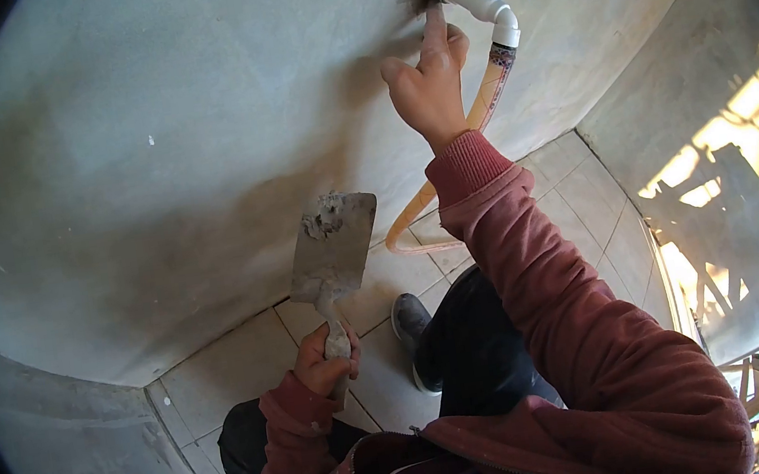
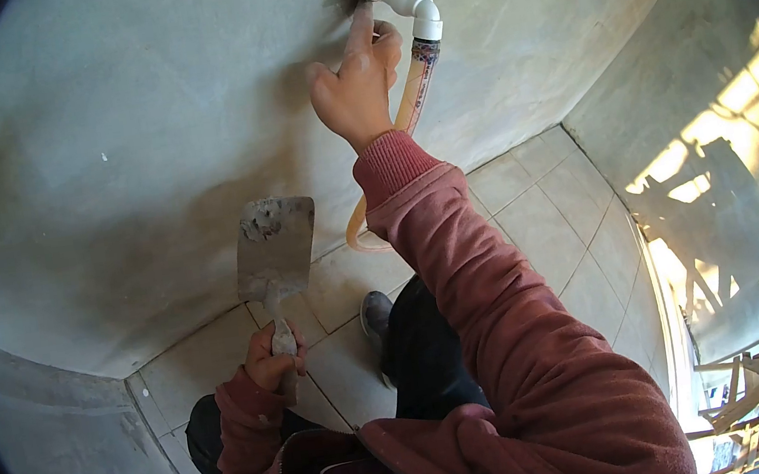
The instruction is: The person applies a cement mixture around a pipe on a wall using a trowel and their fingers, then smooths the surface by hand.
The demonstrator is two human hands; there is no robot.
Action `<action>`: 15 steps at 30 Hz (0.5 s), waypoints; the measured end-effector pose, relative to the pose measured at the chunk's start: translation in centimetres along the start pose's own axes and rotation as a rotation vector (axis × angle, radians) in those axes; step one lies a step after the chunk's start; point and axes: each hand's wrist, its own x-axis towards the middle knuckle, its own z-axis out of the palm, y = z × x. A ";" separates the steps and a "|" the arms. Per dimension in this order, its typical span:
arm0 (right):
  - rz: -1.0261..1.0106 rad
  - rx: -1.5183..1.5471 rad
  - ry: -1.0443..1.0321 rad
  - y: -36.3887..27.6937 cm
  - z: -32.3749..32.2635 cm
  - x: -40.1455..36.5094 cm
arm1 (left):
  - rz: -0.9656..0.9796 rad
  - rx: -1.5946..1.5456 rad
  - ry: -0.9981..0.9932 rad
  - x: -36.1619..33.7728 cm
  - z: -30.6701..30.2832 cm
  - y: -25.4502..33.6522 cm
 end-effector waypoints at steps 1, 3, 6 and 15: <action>0.032 0.004 -0.014 -0.3 0.1 0.1 | 0.001 -0.003 0.000 0.0 0.0 -0.1; 0.120 0.164 -0.042 -1.2 -0.2 0.2 | -0.009 -0.017 -0.005 0.1 -0.1 -0.2; 0.244 0.391 -0.097 -2.1 -0.6 0.8 | -0.022 -0.013 -0.017 0.2 -0.3 -0.6; 0.033 0.236 -0.124 -2.0 0.3 -1.9 | -0.013 0.013 -0.022 0.5 -0.3 -0.6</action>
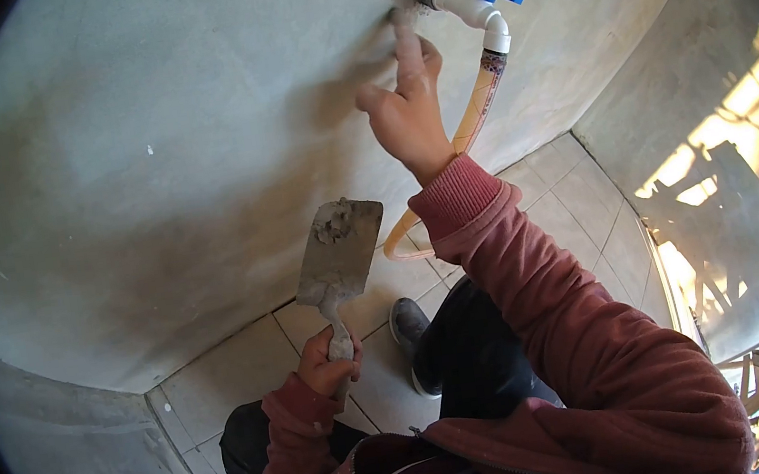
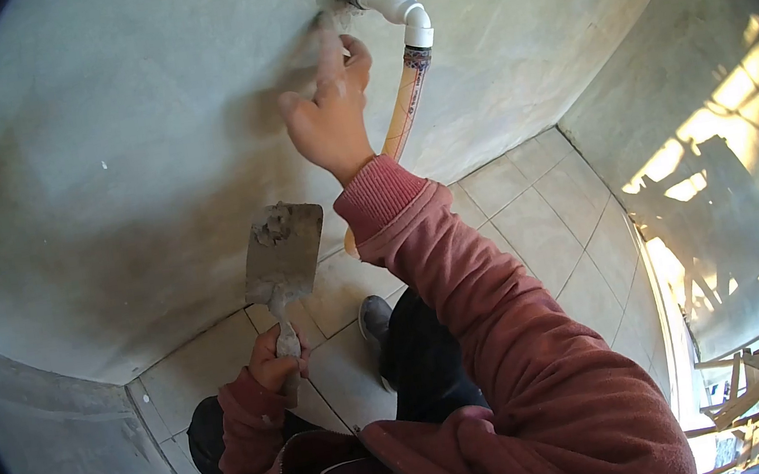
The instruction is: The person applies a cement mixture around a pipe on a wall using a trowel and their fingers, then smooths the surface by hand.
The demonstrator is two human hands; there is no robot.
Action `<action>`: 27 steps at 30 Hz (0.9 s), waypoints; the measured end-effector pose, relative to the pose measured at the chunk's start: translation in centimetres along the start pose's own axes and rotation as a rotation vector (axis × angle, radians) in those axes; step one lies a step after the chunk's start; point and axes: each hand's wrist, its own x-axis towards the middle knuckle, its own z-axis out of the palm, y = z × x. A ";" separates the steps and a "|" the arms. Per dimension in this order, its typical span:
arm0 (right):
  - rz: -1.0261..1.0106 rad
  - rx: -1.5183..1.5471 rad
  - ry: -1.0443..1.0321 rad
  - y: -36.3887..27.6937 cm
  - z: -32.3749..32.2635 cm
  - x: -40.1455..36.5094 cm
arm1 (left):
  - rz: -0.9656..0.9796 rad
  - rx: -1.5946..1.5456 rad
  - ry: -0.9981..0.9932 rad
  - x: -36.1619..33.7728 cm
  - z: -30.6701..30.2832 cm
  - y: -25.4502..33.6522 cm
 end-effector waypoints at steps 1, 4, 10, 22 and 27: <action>-0.042 -0.053 0.032 0.6 -0.3 0.2 | 0.005 -0.002 0.001 -0.1 0.0 0.1; -0.080 -0.274 0.057 0.9 -0.9 0.9 | 0.005 -0.007 -0.016 -0.2 0.1 0.5; -0.144 -0.573 0.049 0.9 -1.6 0.0 | -0.009 -0.017 0.017 -0.1 0.0 0.3; -0.136 -0.555 0.060 1.4 -1.4 0.3 | -0.001 0.020 -0.029 -0.2 -0.1 -0.1; -0.156 -0.354 0.067 0.5 -1.2 1.0 | -0.022 0.008 -0.017 -0.3 0.0 0.0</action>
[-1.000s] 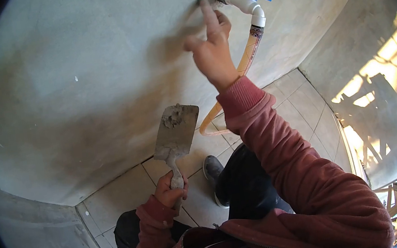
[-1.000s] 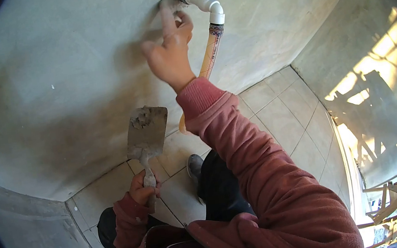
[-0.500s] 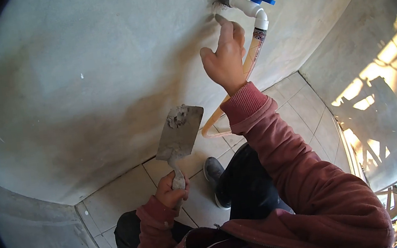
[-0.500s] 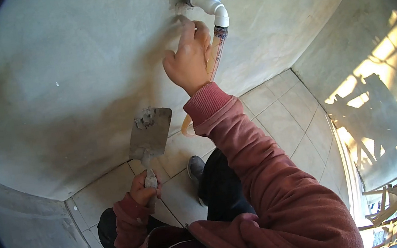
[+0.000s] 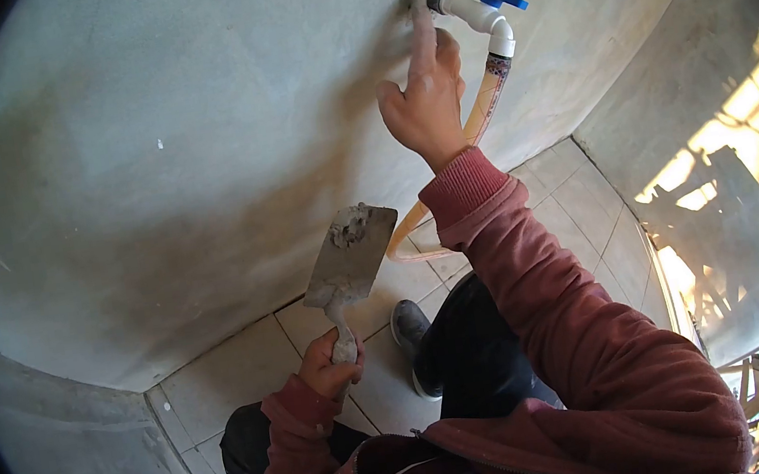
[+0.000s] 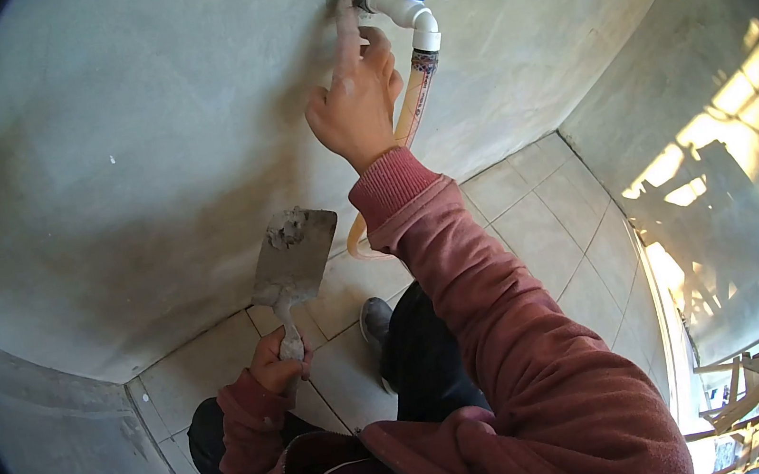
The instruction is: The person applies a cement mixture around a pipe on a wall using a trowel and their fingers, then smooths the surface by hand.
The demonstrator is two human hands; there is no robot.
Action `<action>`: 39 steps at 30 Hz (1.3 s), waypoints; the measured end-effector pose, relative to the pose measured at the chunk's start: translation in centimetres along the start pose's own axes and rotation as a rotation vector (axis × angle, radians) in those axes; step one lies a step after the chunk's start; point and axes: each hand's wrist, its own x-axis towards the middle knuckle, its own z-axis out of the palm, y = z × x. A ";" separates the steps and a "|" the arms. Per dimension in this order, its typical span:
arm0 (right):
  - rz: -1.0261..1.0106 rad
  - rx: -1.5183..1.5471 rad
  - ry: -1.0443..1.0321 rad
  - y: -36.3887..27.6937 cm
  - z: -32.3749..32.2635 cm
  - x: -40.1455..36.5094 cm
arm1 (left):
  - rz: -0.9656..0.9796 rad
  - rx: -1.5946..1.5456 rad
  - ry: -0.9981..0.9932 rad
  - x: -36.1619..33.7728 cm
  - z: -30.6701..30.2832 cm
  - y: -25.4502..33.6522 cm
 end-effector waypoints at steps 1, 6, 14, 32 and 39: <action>0.020 -0.073 -0.028 -0.4 -0.1 0.2 | -0.001 -0.002 -0.002 0.0 0.0 0.0; -0.058 -0.107 -0.014 1.4 0.7 -0.5 | -0.019 0.024 -0.007 0.1 0.1 0.3; 0.132 -0.198 0.012 1.5 2.6 0.4 | -0.026 0.015 0.001 0.4 0.1 0.1; 0.215 0.080 -0.047 1.0 1.2 0.7 | 0.020 0.107 -0.071 -0.3 0.1 -0.6; 0.058 0.116 -0.028 -1.1 1.9 -0.5 | -0.036 0.104 -0.025 -0.4 0.0 -0.4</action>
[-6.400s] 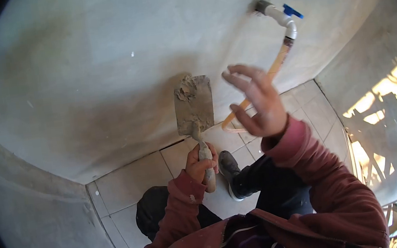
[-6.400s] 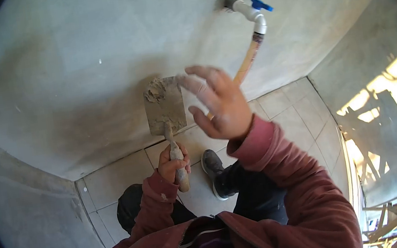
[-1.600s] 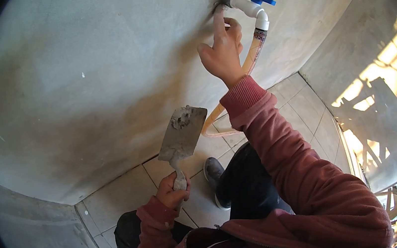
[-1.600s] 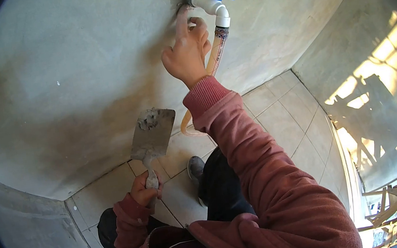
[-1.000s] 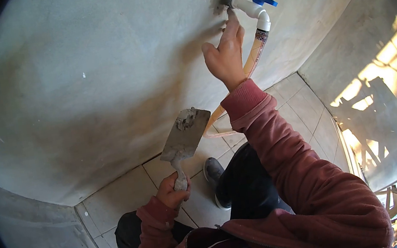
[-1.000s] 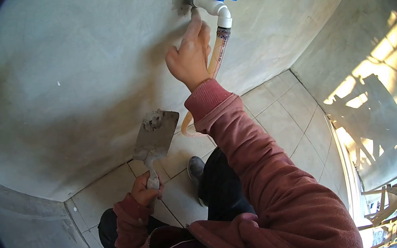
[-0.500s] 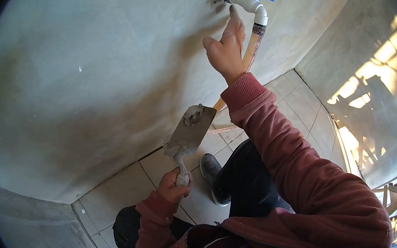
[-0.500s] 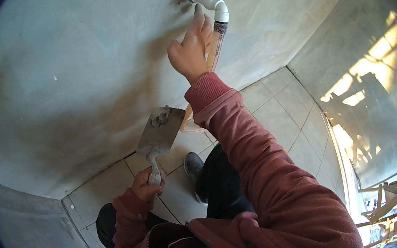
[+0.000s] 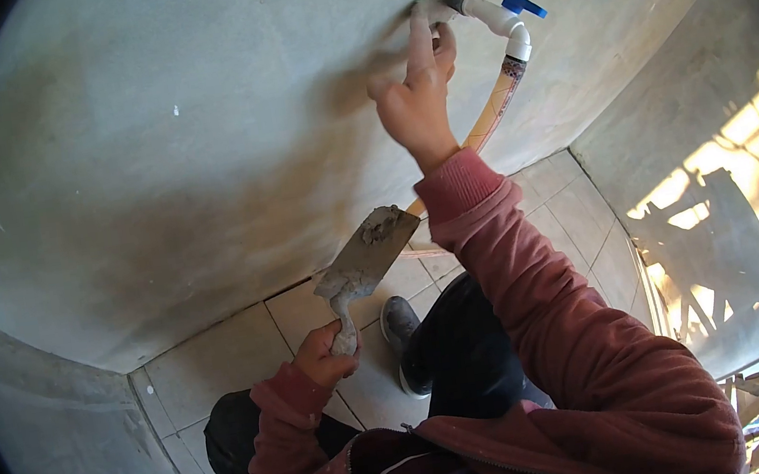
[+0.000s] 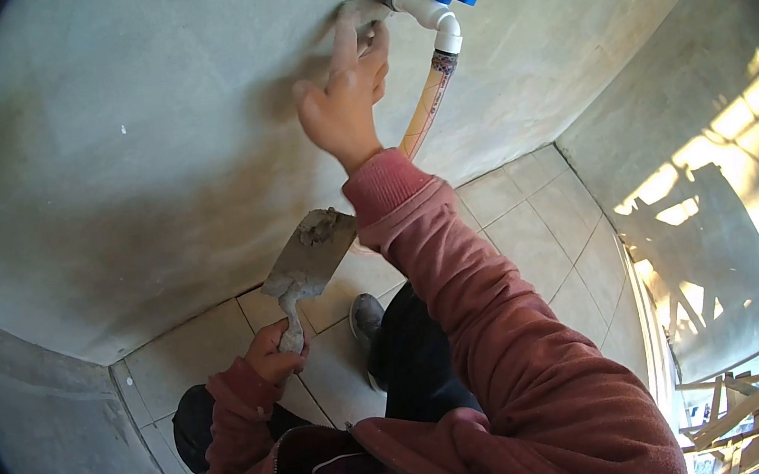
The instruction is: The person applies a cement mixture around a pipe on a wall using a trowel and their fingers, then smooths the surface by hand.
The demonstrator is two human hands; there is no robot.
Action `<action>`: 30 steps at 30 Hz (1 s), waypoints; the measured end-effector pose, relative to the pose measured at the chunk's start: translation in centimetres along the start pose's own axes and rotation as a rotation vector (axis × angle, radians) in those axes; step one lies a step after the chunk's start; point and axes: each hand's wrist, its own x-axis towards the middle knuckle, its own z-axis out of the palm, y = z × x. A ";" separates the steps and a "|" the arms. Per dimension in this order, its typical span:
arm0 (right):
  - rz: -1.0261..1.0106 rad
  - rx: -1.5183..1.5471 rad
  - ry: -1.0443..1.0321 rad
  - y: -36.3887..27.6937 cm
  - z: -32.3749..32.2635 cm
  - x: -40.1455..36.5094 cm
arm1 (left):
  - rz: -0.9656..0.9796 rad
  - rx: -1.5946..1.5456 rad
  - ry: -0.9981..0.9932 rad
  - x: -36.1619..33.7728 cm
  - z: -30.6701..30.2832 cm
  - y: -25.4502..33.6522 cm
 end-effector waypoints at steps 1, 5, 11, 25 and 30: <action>0.005 0.056 0.022 -0.4 0.1 -0.6 | -0.001 0.003 -0.001 0.0 -0.2 -0.2; 0.150 0.248 0.119 0.2 -0.4 0.4 | 0.040 0.032 -0.029 0.0 -0.1 0.0; 0.181 0.257 -0.029 -0.9 -1.6 1.9 | 0.006 0.054 -0.036 0.0 0.0 -0.1; 0.005 -0.593 -0.082 -0.1 -2.9 1.5 | -0.025 0.108 -0.043 0.7 -0.1 -0.1; -0.021 -0.407 0.038 1.6 -1.9 0.0 | -0.013 0.134 -0.061 0.9 -0.4 -0.7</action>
